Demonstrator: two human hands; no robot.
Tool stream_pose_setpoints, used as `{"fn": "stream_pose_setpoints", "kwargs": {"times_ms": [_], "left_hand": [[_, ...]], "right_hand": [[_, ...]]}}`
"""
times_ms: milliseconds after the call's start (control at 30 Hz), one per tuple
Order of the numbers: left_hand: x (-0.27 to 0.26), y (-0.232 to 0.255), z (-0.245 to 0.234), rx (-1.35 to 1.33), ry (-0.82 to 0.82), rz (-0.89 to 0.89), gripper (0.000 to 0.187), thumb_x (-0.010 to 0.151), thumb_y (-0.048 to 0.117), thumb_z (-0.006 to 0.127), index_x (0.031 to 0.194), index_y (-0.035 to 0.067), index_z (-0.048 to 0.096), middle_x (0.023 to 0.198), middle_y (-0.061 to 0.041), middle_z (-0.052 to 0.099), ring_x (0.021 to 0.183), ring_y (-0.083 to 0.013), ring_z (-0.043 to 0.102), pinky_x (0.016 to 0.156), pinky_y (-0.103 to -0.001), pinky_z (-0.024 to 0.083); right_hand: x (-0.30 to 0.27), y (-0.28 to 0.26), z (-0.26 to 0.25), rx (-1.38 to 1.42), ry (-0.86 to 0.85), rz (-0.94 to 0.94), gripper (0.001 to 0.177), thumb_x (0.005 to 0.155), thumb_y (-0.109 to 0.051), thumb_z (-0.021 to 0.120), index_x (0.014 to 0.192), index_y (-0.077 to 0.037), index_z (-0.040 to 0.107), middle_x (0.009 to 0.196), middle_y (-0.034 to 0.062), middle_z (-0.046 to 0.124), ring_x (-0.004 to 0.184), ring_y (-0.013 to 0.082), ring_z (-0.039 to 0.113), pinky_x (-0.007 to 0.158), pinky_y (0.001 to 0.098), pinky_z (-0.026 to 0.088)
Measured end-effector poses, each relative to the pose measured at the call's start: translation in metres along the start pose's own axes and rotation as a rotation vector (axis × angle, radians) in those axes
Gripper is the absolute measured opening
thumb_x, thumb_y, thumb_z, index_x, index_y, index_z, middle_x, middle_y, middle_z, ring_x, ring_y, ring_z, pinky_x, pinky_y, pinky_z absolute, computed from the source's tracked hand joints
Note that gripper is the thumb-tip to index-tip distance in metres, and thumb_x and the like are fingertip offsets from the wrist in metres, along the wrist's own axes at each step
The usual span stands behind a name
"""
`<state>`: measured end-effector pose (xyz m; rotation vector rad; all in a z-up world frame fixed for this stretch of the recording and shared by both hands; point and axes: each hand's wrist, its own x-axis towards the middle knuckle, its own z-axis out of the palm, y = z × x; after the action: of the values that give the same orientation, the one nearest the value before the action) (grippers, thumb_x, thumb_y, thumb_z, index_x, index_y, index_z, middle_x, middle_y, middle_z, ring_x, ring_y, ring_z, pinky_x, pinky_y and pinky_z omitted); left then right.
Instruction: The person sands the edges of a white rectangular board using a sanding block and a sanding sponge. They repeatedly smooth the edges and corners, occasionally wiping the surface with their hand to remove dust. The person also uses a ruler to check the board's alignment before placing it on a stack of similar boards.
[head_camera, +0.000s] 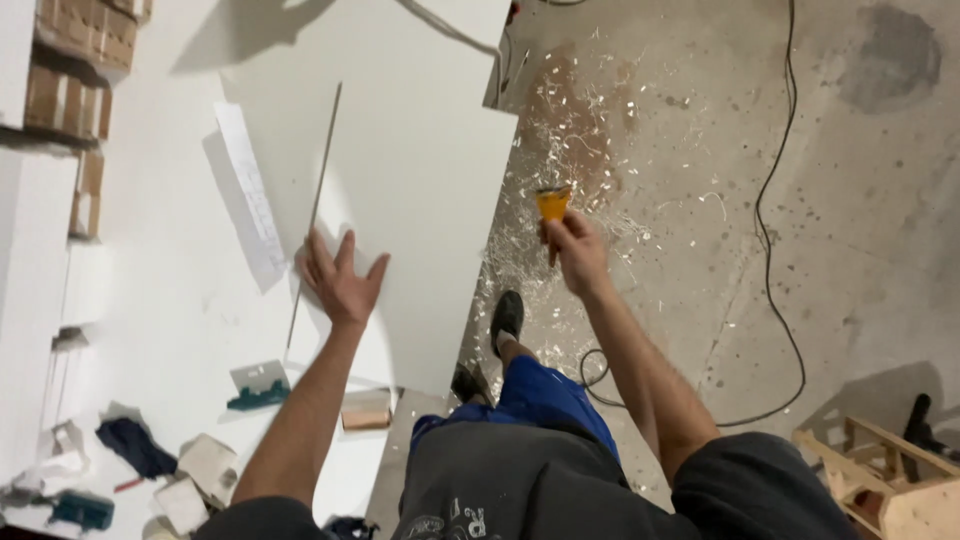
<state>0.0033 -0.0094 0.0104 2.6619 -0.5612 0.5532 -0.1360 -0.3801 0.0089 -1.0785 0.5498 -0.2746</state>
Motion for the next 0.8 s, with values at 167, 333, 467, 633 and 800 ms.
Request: {"fn": "stream_pose_setpoints", "kwargs": {"times_ms": [167, 333, 467, 633, 800], "left_hand": [[-0.021, 0.05, -0.003, -0.528, -0.187, -0.147, 0.029, 0.099, 0.026, 0.072, 0.123, 0.01, 0.074, 0.119, -0.017, 0.07, 0.113, -0.0362, 0.066, 0.098, -0.048, 0.049], [-0.026, 0.14, -0.1, -1.206, -0.525, -0.614, 0.027, 0.088, 0.019, 0.086, 0.111, 0.007, 0.078, 0.097, -0.015, 0.078, 0.084, -0.0247, 0.076, 0.078, -0.036, 0.064], [-0.058, 0.105, -0.134, -1.13, -0.534, -0.794, 0.019, 0.087, 0.025, 0.088, 0.093, 0.008, 0.083, 0.076, -0.012, 0.075, 0.065, -0.0182, 0.073, 0.061, -0.031, 0.063], [-0.132, 0.015, -0.167, -0.774, -0.537, -0.85, 0.027, 0.091, 0.036, 0.082, 0.094, 0.009, 0.081, 0.077, -0.015, 0.075, 0.072, -0.0259, 0.074, 0.067, -0.038, 0.061], [-0.192, -0.097, -0.221, -0.253, -0.335, -0.86, 0.026, 0.103, 0.029, 0.061, 0.106, 0.009, 0.078, 0.095, -0.014, 0.077, 0.094, -0.0321, 0.074, 0.089, -0.046, 0.055]], "right_hand": [[-0.084, -0.008, 0.041, -0.068, -0.11, -0.021, 0.023, 0.097, -0.005, 0.069, 0.119, 0.001, 0.067, 0.086, 0.0145, 0.07, 0.073, 0.02, 0.068, 0.045, 0.0225, 0.052], [-0.149, 0.0, 0.089, -0.128, -0.314, 0.071, 0.029, 0.092, 0.002, 0.073, 0.121, 0.002, 0.071, 0.094, 0.015, 0.074, 0.082, 0.0194, 0.071, 0.063, 0.0296, 0.058], [-0.183, 0.022, 0.115, -0.32, -0.503, -0.022, 0.041, 0.092, -0.004, 0.077, 0.131, -0.003, 0.066, 0.104, 0.0156, 0.074, 0.093, 0.0255, 0.072, 0.076, 0.0372, 0.059], [-0.242, 0.101, 0.16, -0.878, -0.557, -0.404, 0.045, 0.09, -0.027, 0.082, 0.131, -0.012, 0.069, 0.104, 0.011, 0.07, 0.095, 0.0342, 0.072, 0.074, 0.0445, 0.058], [-0.319, 0.196, 0.221, -0.946, -0.852, -0.689, 0.035, 0.086, -0.016, 0.075, 0.12, -0.014, 0.07, 0.089, 0.0074, 0.061, 0.08, 0.0318, 0.065, 0.071, 0.0398, 0.055]]}}
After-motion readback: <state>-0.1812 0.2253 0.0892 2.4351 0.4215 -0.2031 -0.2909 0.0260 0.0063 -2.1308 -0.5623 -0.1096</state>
